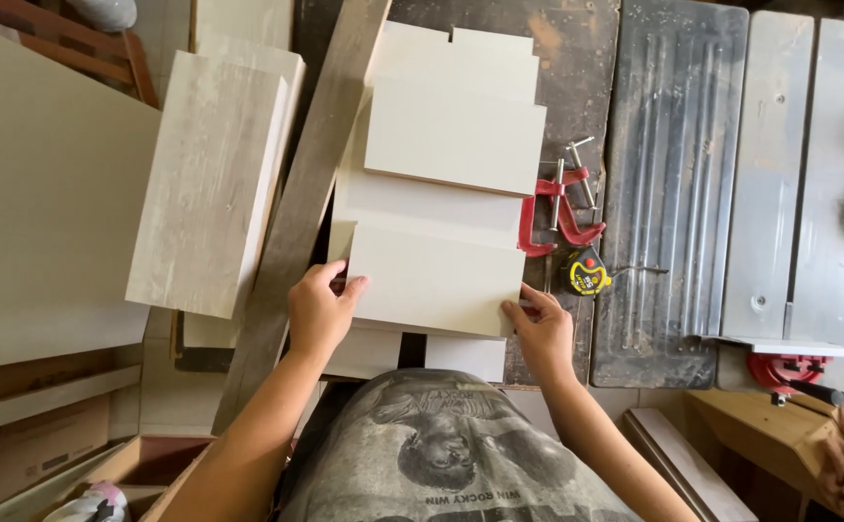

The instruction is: The person aligns several white rectangular wood panels on a workbench, stacks them, and uses a pen to draw straight lines across the panels. The person repeatedly picks up, aligns, and marks the panels, then sets them aside.

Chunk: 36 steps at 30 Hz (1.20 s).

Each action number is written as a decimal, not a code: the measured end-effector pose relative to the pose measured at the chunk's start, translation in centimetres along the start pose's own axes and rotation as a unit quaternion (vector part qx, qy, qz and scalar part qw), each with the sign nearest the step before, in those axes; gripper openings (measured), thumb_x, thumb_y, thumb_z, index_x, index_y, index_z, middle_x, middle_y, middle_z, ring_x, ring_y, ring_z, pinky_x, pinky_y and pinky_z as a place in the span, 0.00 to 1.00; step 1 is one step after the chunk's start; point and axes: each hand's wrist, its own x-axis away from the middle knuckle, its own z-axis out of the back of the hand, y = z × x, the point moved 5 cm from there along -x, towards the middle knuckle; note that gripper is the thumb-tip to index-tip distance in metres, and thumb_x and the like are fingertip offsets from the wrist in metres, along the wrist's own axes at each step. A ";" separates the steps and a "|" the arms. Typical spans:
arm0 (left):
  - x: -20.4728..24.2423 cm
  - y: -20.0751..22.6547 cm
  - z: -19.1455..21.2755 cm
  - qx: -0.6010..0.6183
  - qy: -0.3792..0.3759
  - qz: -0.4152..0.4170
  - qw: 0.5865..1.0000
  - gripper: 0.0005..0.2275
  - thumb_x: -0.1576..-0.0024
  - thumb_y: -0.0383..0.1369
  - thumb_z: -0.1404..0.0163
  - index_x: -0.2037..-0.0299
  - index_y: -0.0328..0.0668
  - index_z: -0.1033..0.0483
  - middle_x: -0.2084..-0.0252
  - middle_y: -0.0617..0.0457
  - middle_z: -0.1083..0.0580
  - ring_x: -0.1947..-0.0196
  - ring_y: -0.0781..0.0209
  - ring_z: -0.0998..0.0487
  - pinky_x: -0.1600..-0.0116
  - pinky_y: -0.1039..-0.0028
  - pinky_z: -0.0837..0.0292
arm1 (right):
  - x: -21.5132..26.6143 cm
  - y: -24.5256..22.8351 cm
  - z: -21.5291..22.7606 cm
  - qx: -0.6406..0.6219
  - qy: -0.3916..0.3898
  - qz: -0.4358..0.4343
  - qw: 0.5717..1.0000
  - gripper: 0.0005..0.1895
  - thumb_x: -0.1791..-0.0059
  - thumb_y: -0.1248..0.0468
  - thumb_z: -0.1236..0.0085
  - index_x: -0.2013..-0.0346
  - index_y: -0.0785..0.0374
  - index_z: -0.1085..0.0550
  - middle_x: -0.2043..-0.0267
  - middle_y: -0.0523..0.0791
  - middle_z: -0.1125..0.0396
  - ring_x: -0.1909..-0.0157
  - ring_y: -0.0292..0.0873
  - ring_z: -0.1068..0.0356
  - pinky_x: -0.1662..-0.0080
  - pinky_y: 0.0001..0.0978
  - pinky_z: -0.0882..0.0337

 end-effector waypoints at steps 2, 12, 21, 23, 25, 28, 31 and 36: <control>0.4 0.7 0.6 0.012 0.000 0.002 1.000 0.20 0.46 0.40 0.34 0.49 0.32 0.16 0.59 0.38 0.19 0.59 0.39 0.16 0.56 0.56 0.17 | 0.2 0.2 0.1 -0.004 0.003 -0.003 1.000 0.24 0.53 0.68 0.29 0.43 0.69 0.22 0.51 0.54 0.26 0.55 0.52 0.21 0.62 0.38 0.18; -0.1 -0.6 -0.1 0.005 -0.018 0.038 0.999 0.20 0.47 0.41 0.33 0.49 0.35 0.16 0.58 0.41 0.18 0.58 0.42 0.15 0.56 0.60 0.16 | 0.6 -0.5 -0.2 0.019 -0.008 0.012 1.000 0.23 0.51 0.65 0.32 0.41 0.68 0.22 0.46 0.54 0.26 0.46 0.53 0.22 0.54 0.40 0.19; 1.3 1.3 -0.1 0.178 -0.093 0.152 0.968 0.22 0.49 0.35 0.33 0.46 0.30 0.18 0.53 0.33 0.18 0.52 0.38 0.16 0.51 0.57 0.18 | 2.7 -9.2 2.6 -0.149 0.000 0.055 0.987 0.31 0.52 0.76 0.37 0.33 0.74 0.31 0.48 0.58 0.37 0.40 0.56 0.31 0.41 0.53 0.22; 2.0 1.0 -2.9 0.247 -0.111 0.162 0.949 0.20 0.47 0.34 0.34 0.46 0.31 0.18 0.54 0.35 0.18 0.54 0.43 0.16 0.50 0.58 0.19 | 2.6 -12.2 3.7 -0.135 0.011 0.135 0.982 0.31 0.54 0.74 0.32 0.35 0.73 0.28 0.46 0.55 0.36 0.40 0.50 0.32 0.41 0.46 0.24; 2.5 1.1 -4.5 0.314 -0.128 0.169 0.925 0.17 0.45 0.33 0.36 0.47 0.32 0.17 0.56 0.38 0.17 0.55 0.48 0.17 0.50 0.60 0.19 | 3.2 -15.9 4.3 -0.123 0.023 0.214 0.969 0.31 0.55 0.73 0.28 0.38 0.72 0.26 0.44 0.52 0.36 0.39 0.43 0.33 0.41 0.39 0.26; 2.5 2.9 -4.1 0.260 -0.205 0.135 0.934 0.17 0.49 0.41 0.33 0.52 0.42 0.14 0.58 0.43 0.15 0.55 0.47 0.13 0.51 0.60 0.18 | 4.7 -21.6 3.6 -0.080 0.025 0.352 0.932 0.23 0.60 0.77 0.24 0.51 0.75 0.19 0.51 0.57 0.29 0.45 0.56 0.23 0.45 0.42 0.22; 1.9 4.1 -0.5 0.123 -0.192 0.096 0.969 0.19 0.51 0.46 0.33 0.54 0.44 0.15 0.60 0.43 0.17 0.53 0.44 0.15 0.49 0.58 0.19 | 6.8 -25.4 1.8 0.010 0.003 0.466 0.884 0.17 0.64 0.70 0.21 0.61 0.61 0.14 0.55 0.47 0.24 0.50 0.50 0.21 0.47 0.39 0.19; 2.5 8.6 7.2 0.174 -0.073 -0.223 0.956 0.40 0.46 0.56 0.43 0.27 0.41 0.40 0.27 0.44 0.33 0.28 0.45 0.32 0.28 0.52 0.35 | 9.1 -26.4 0.1 0.031 -0.108 0.576 0.810 0.15 0.53 0.68 0.29 0.53 0.65 0.21 0.49 0.51 0.27 0.48 0.53 0.23 0.46 0.41 0.18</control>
